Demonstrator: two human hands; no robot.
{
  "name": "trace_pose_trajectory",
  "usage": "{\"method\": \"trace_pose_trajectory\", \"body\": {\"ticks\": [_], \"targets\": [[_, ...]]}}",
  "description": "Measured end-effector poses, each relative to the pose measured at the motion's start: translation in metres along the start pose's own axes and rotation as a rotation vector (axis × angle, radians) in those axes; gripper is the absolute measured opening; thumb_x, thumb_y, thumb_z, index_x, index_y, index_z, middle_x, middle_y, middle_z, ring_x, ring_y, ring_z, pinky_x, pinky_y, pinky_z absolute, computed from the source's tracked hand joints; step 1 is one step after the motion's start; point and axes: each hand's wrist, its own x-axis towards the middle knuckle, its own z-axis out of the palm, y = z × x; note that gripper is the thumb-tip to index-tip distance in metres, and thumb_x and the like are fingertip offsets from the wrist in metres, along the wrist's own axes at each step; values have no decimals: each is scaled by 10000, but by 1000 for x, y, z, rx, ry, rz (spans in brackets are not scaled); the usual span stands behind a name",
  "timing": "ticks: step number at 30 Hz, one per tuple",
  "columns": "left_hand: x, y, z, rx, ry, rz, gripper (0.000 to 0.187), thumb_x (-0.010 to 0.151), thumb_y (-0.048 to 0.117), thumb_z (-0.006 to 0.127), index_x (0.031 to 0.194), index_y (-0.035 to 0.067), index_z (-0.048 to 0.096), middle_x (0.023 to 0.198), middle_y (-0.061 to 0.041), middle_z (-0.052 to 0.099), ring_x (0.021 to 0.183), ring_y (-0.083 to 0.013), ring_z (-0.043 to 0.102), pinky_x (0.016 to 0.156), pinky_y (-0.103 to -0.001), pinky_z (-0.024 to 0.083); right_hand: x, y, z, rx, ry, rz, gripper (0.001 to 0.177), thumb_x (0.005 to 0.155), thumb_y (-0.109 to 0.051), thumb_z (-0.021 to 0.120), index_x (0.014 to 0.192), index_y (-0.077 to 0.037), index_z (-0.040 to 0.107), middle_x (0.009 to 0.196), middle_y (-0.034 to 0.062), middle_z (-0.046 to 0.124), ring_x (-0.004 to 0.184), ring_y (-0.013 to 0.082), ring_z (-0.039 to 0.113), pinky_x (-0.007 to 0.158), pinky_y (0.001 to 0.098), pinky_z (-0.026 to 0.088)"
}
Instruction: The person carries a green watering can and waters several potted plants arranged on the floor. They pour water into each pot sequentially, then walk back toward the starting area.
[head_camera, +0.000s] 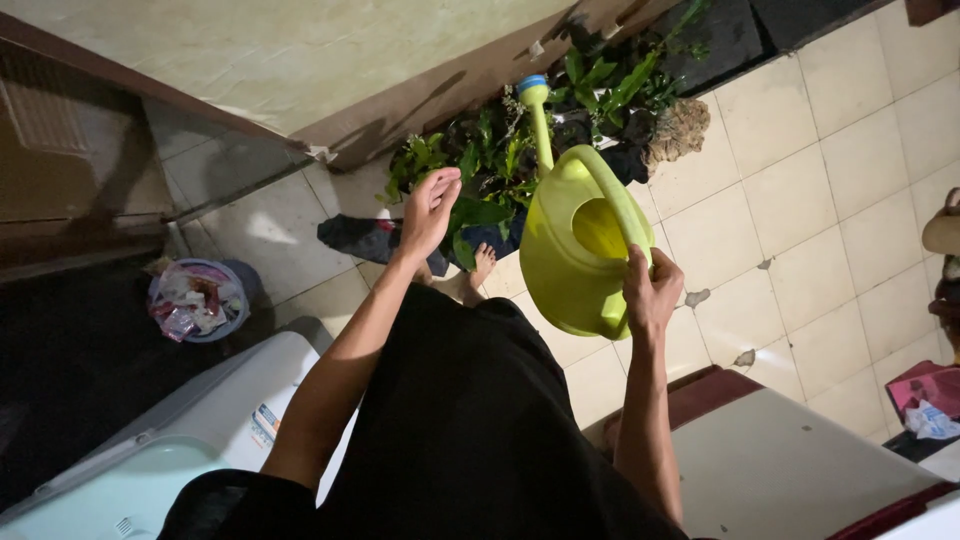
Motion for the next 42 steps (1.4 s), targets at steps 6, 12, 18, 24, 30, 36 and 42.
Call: {"method": "trace_pose_trajectory", "body": {"ticks": [6, 12, 18, 24, 30, 36, 42], "targets": [[-2, 0, 3, -24, 16, 8, 430, 1103, 340, 555, 1394, 25, 583, 1373, -290, 597, 1321, -504, 516, 1097, -633, 419, 3, 1, -1, 28, 13, -8, 315, 998, -248, 661, 728, -98, 598, 486, 14, 441, 438, 77, 468, 402, 195, 388], [-5, 5, 7, -51, 41, -11, 423, 1095, 315, 559, 1377, 1, 586, 1364, -306, 597, 1317, -503, 523, 1095, -611, 433, 13, 11, -8, -30, 5, -28, 331, 997, -278, 673, 722, -103, 616, 484, 41, 468, 452, 91, 482, 398, 217, 393], [-3, -2, 7, -66, 64, 3, 434, 1096, 340, 561, 1375, 8, 588, 1362, -314, 593, 1316, -506, 520, 1090, -597, 442, 16, -4, -7, 7, -12, -42, 317, 1007, -235, 665, 734, -84, 610, 484, 31, 452, 431, 81, 465, 381, 199, 386], [-5, -3, 4, -81, 98, 2, 436, 1092, 348, 571, 1373, 16, 584, 1367, -315, 587, 1321, -501, 518, 1092, -592, 441, 13, -29, 0, 64, -26, -46, 311, 1006, -218, 657, 734, -77, 605, 491, 13, 434, 418, 73, 456, 370, 194, 381], [-5, -11, 0, -64, 108, -1, 441, 1096, 379, 563, 1385, 47, 588, 1380, -291, 588, 1330, -477, 521, 1101, -581, 435, 31, -8, 1, 22, -43, -67, 282, 1000, -220, 663, 769, -60, 638, 501, 39, 474, 427, 77, 473, 360, 204, 400], [-4, -16, -2, -84, 131, -3, 426, 1099, 359, 566, 1386, 46, 591, 1381, -278, 591, 1328, -460, 531, 1105, -575, 434, 28, -23, 9, 71, -55, -55, 279, 1002, -210, 655, 779, -45, 631, 503, 25, 454, 420, 71, 461, 364, 195, 395], [-8, -15, -4, -108, 124, 24, 394, 1111, 308, 542, 1395, 37, 570, 1374, -291, 582, 1326, -480, 520, 1099, -599, 432, 30, -27, 13, 44, -57, -87, 274, 984, -206, 665, 746, -73, 628, 494, 29, 457, 438, 75, 475, 380, 204, 389]]}}
